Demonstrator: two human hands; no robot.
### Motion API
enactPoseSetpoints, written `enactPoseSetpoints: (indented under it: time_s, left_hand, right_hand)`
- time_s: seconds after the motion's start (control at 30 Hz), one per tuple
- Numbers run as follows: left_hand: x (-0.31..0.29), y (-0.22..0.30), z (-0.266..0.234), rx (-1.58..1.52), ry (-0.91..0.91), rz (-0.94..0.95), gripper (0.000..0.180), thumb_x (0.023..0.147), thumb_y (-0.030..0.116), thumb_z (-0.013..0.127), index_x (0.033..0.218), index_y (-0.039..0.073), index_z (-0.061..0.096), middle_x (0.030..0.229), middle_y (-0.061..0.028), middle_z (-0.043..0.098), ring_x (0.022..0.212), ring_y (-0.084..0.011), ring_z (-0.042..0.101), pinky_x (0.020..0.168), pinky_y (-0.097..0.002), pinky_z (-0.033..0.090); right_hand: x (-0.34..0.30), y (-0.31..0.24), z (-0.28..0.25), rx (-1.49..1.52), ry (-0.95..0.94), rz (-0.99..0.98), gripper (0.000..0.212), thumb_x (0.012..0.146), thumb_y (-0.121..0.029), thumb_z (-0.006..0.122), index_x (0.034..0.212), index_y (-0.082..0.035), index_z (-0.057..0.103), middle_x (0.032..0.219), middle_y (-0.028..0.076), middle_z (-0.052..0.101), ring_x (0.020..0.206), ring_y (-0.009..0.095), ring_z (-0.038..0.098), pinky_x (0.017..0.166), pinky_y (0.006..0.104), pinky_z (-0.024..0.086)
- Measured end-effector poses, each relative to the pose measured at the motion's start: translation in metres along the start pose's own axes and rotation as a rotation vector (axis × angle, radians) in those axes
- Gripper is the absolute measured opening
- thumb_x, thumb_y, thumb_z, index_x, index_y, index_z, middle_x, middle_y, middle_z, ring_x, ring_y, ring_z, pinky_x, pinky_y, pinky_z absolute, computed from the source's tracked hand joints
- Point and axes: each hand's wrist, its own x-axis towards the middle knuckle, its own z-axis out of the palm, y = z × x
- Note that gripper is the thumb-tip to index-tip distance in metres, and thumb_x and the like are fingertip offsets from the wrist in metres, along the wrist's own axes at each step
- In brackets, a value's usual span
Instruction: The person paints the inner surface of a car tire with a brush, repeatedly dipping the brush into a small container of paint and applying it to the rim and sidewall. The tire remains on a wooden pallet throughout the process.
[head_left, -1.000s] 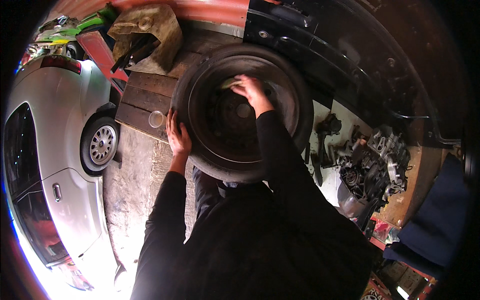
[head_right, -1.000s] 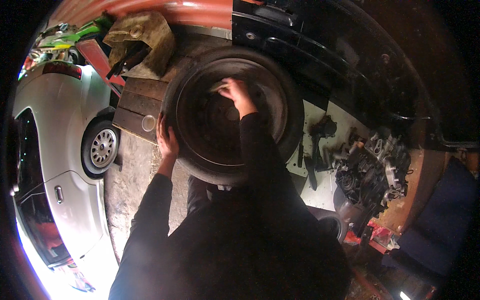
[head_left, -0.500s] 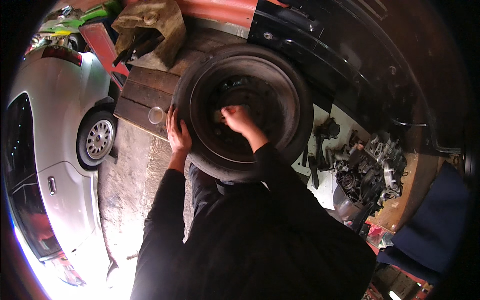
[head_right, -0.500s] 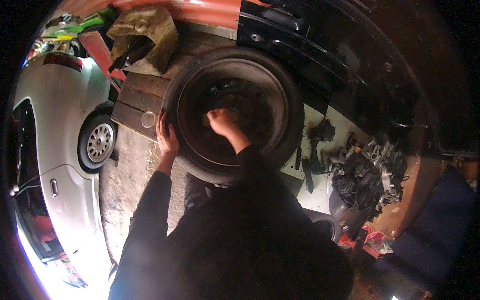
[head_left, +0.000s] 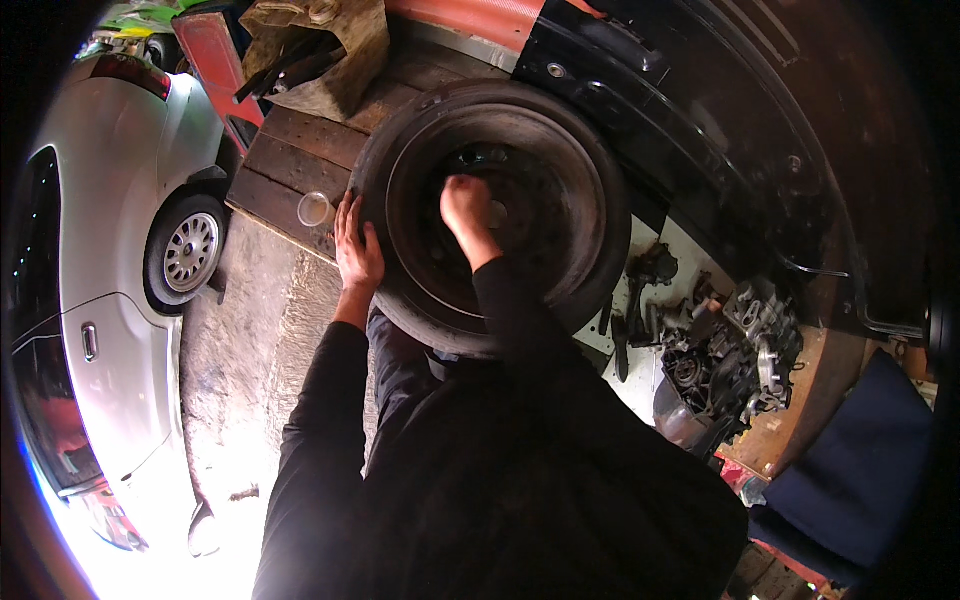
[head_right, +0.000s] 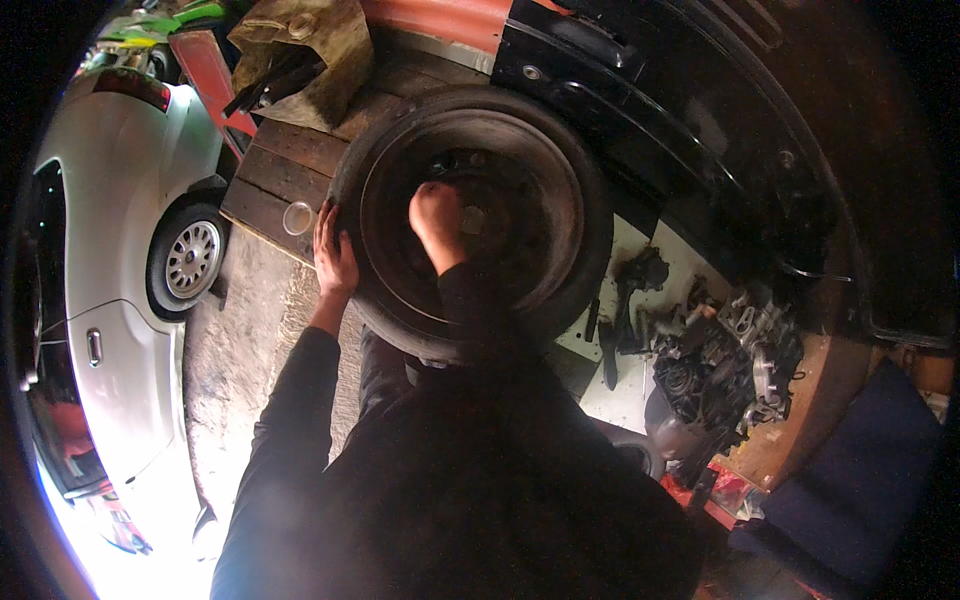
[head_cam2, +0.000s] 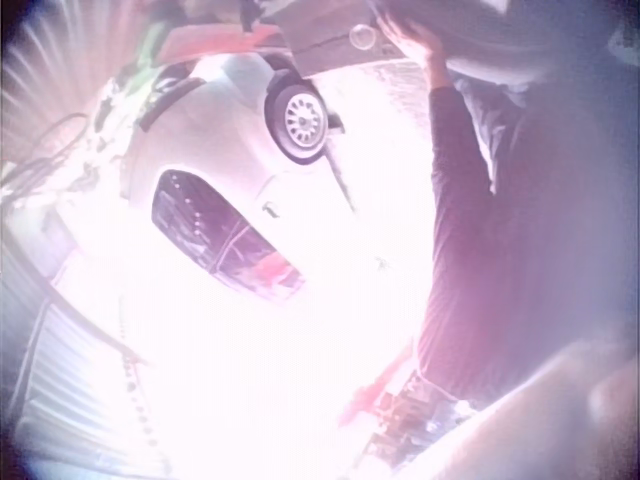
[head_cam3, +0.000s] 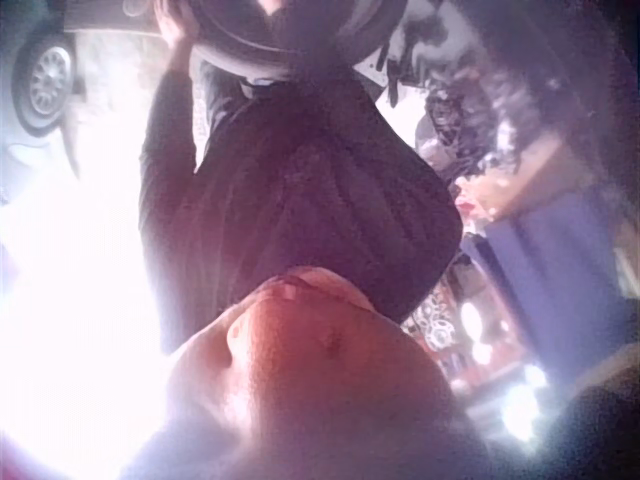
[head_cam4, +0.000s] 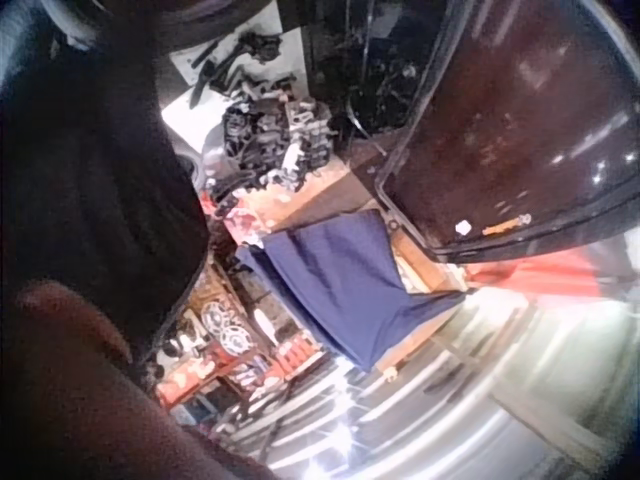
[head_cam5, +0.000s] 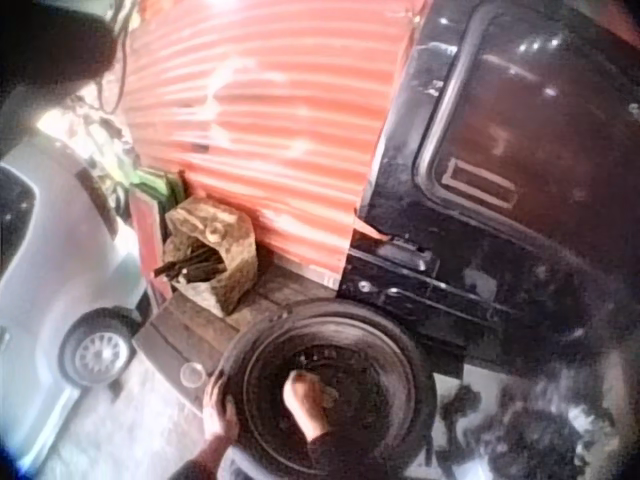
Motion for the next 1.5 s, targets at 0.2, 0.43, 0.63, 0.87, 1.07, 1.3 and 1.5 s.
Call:
enactPoseSetpoints:
  time_s: [0.2, 0.43, 0.63, 0.87, 1.07, 1.3, 1.5]
  left_hand:
    - [-0.006, -0.003, -0.009, 0.016, 0.013, -0.047, 0.048, 0.096, 0.011, 0.049, 0.144, 0.006, 0.051, 0.156, -0.0181, 0.043, 0.145, -0.0388, 0.038, 0.121, -0.0483, 0.029]
    - [0.0, 0.001, -0.001, 0.004, 0.011, -0.026, 0.047, 0.096, 0.012, 0.049, 0.143, 0.005, 0.052, 0.156, -0.0174, 0.044, 0.145, -0.0389, 0.038, 0.121, -0.048, 0.03]
    - [-0.002, 0.0, -0.005, 0.013, 0.022, -0.037, 0.046, 0.097, 0.013, 0.05, 0.142, 0.004, 0.052, 0.155, -0.0179, 0.044, 0.144, -0.0413, 0.039, 0.12, -0.0485, 0.03]
    - [0.001, 0.002, -0.002, 0.005, 0.027, -0.013, 0.046, 0.097, 0.012, 0.05, 0.142, 0.004, 0.052, 0.155, -0.0183, 0.044, 0.143, -0.0415, 0.04, 0.12, -0.049, 0.03]
    - [0.0, 0.0, -0.002, 0.01, 0.022, -0.017, 0.046, 0.096, 0.011, 0.05, 0.142, 0.004, 0.052, 0.155, -0.0171, 0.044, 0.144, -0.0406, 0.039, 0.12, -0.0485, 0.031]
    - [-0.001, 0.0, -0.002, 0.011, 0.026, -0.03, 0.047, 0.096, 0.012, 0.05, 0.142, 0.005, 0.052, 0.155, -0.0168, 0.044, 0.144, -0.0392, 0.039, 0.12, -0.0481, 0.031]
    - [0.0, -0.002, -0.001, 0.002, 0.025, -0.01, 0.046, 0.096, 0.011, 0.05, 0.142, 0.004, 0.052, 0.155, -0.0185, 0.044, 0.144, -0.0386, 0.039, 0.121, -0.0478, 0.03]
  right_hand:
    - [0.017, -0.013, -0.044, 0.097, -0.585, 0.377, 0.027, 0.091, -0.024, 0.059, 0.095, -0.007, 0.078, 0.09, 0.02, 0.074, 0.082, 0.039, 0.072, 0.076, 0.0425, 0.058]
    - [-0.002, -0.005, -0.026, -0.215, -0.178, -0.309, 0.024, 0.097, -0.023, 0.058, 0.09, -0.004, 0.07, 0.088, 0.023, 0.07, 0.087, 0.046, 0.067, 0.073, 0.0517, 0.054]
    - [-0.03, -0.003, -0.065, -0.284, -0.716, -0.276, 0.024, 0.092, -0.023, 0.063, 0.094, -0.003, 0.075, 0.092, 0.022, 0.073, 0.091, 0.039, 0.072, 0.08, 0.046, 0.057]
    - [-0.022, -0.009, -0.066, -0.07, -0.55, -0.443, 0.027, 0.098, -0.026, 0.065, 0.107, -0.002, 0.075, 0.104, 0.016, 0.075, 0.094, 0.031, 0.074, 0.081, 0.0373, 0.057]
    - [-0.035, 0.014, -0.103, -0.29, -0.878, -0.406, 0.025, 0.093, -0.026, 0.07, 0.106, -0.006, 0.077, 0.105, 0.019, 0.074, 0.099, 0.036, 0.072, 0.087, 0.0422, 0.055]
    - [-0.008, -0.014, -0.178, -0.711, -0.973, -0.196, 0.023, 0.088, -0.025, 0.075, 0.108, -0.014, 0.079, 0.108, 0.012, 0.075, 0.101, 0.033, 0.072, 0.091, 0.0414, 0.055]
    - [-0.037, -0.003, -0.141, -0.369, -0.984, -0.386, 0.025, 0.091, -0.02, 0.072, 0.114, -0.012, 0.077, 0.107, 0.016, 0.075, 0.098, 0.034, 0.072, 0.089, 0.0384, 0.055]
